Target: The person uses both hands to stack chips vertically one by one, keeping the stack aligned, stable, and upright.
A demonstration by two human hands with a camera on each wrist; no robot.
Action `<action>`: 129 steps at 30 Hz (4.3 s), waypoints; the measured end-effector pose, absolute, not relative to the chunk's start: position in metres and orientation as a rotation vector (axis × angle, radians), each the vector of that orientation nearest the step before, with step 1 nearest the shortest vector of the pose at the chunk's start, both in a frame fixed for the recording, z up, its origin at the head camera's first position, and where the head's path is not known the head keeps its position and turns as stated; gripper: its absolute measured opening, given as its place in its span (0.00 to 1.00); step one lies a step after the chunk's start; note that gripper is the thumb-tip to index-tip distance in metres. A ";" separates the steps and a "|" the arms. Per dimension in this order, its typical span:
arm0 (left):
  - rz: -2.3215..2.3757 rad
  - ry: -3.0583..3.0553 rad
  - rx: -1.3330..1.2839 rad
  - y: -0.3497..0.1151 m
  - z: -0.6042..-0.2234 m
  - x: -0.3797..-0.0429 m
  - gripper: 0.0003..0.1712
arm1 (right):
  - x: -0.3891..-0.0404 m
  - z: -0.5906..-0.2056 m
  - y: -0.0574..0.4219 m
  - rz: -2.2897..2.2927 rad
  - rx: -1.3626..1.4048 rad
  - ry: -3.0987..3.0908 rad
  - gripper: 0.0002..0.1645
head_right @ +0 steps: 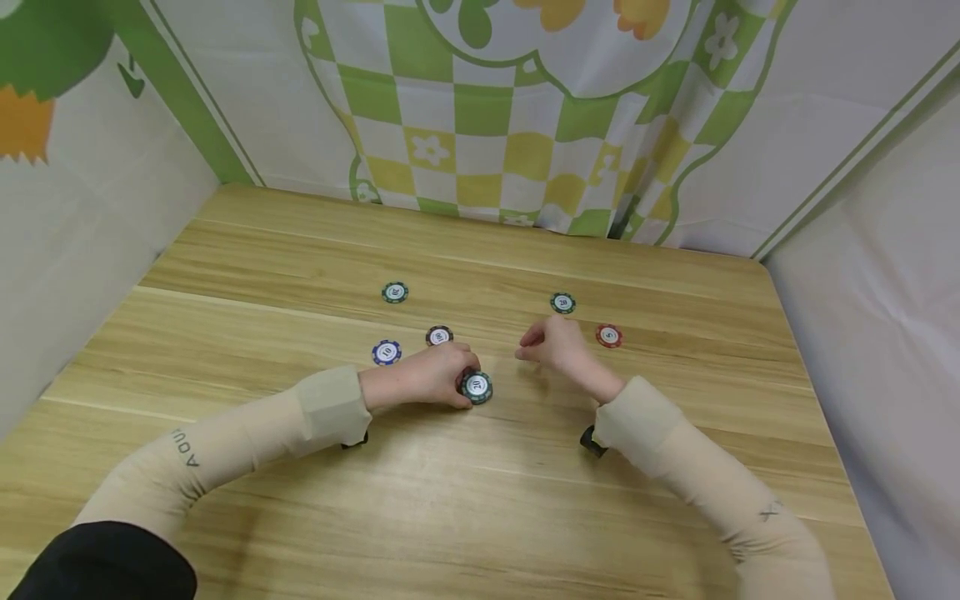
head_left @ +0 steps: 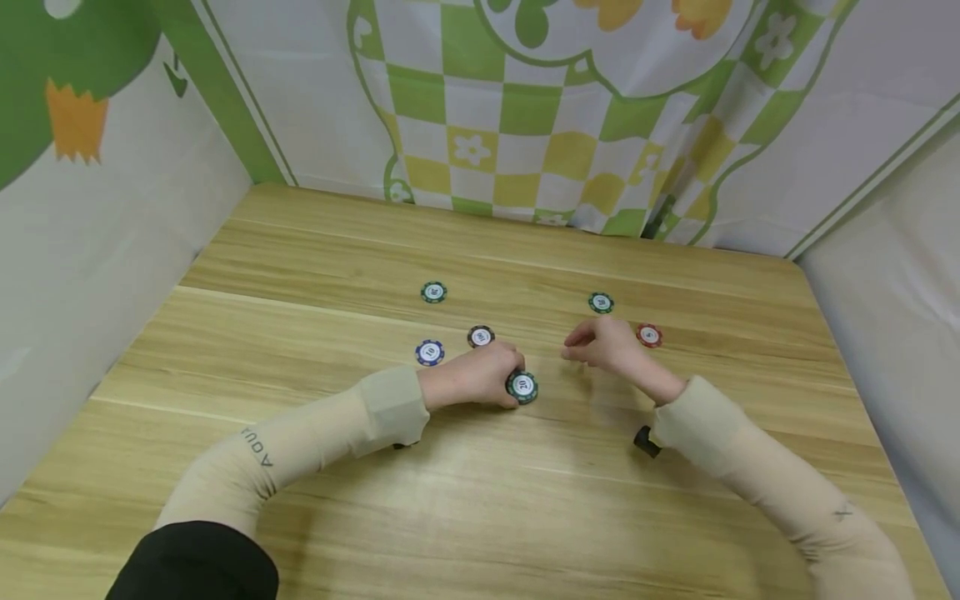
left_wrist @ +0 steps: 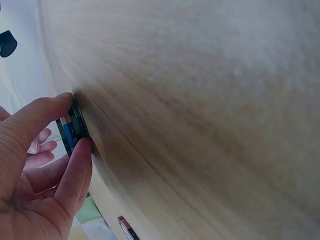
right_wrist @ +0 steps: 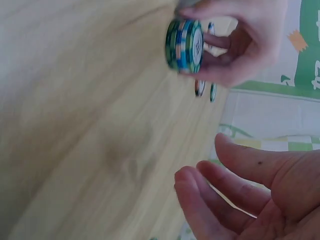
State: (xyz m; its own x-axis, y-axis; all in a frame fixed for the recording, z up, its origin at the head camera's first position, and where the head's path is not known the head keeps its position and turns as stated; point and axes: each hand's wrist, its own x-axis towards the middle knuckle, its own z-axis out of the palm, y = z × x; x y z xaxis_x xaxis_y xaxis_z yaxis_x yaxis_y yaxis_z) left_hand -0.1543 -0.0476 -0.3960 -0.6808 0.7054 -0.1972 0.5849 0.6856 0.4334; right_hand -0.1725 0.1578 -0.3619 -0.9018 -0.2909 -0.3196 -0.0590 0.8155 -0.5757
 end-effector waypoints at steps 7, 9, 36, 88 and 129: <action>0.472 2.547 0.978 -0.048 -0.397 -0.154 0.23 | -0.179 -0.354 0.176 -0.677 -0.298 2.669 0.18; 0.469 2.549 0.977 -0.048 -0.397 -0.154 0.23 | -0.182 -0.351 0.181 -0.679 -0.273 2.658 0.19; 0.499 2.572 1.073 -0.049 -0.400 -0.155 0.19 | -0.209 -0.354 0.231 -0.636 -0.080 2.735 0.26; 0.495 2.550 1.023 -0.049 -0.401 -0.155 0.23 | -0.208 -0.364 0.254 -0.638 -0.069 2.806 0.11; 0.488 2.558 1.005 -0.049 -0.401 -0.154 0.24 | -0.192 -0.357 0.222 -0.866 -0.130 2.530 0.13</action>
State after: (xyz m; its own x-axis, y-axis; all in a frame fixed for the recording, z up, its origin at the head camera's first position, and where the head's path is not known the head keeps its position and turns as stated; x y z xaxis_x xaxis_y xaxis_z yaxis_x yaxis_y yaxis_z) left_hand -0.1542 -0.0489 -0.4007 -0.6880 0.6997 -0.1924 0.5796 0.6894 0.4346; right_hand -0.1923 0.2216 -0.3574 -0.8897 -0.2316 -0.3935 0.0582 0.7972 -0.6009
